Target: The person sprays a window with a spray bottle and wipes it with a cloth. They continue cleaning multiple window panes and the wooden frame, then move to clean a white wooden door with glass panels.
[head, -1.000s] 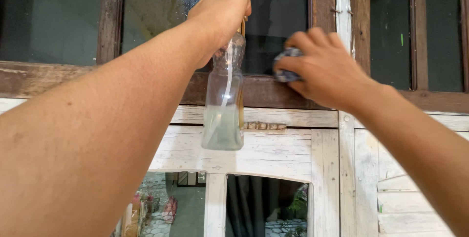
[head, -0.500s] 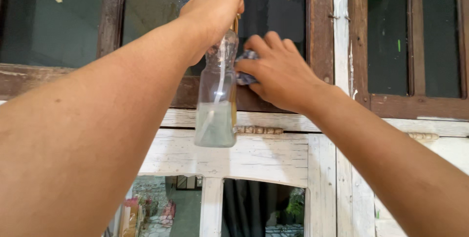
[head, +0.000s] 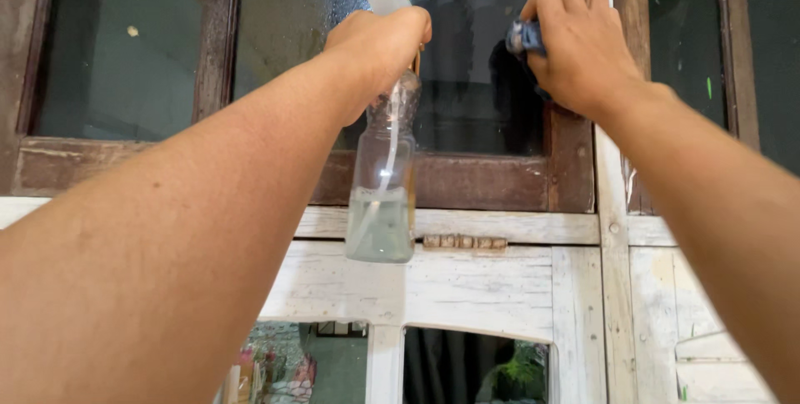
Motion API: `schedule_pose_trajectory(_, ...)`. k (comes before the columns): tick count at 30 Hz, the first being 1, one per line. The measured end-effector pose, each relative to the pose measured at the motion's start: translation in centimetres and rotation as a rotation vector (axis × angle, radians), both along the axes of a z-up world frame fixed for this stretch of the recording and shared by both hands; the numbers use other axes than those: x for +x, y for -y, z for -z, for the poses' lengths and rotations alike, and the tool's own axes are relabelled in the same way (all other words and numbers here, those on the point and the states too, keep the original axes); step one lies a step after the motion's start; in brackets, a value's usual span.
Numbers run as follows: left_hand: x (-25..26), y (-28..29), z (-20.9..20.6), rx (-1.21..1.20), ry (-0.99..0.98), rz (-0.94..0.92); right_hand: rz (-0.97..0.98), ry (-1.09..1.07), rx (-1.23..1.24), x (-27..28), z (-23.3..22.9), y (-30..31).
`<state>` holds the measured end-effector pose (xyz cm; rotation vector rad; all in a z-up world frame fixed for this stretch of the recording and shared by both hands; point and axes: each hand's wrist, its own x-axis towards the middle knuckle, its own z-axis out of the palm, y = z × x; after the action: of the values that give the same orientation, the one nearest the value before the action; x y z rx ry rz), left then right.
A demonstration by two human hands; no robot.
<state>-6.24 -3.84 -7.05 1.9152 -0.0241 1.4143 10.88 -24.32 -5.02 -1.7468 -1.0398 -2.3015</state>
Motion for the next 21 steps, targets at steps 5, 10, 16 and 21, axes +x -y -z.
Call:
schedule_pose_trajectory(5,0.7,0.3,-0.9,-0.011,0.017,0.081,-0.366,0.092,-0.069,1.3,5.7,-4.6)
schedule_pose_trajectory(10,0.9,0.9,-1.0,0.023,0.023,0.016,-0.044,0.131,-0.117,0.5,4.4,-2.8)
schedule_pose_trajectory(16,1.5,1.4,0.0,0.027,0.015,0.026,-0.196,0.045,0.369,0.9,-0.4,-7.6)
schedule_pose_trajectory(21,1.4,0.8,0.2,0.023,0.040,0.050,-0.300,0.020,-0.214,0.4,6.9,-6.7)
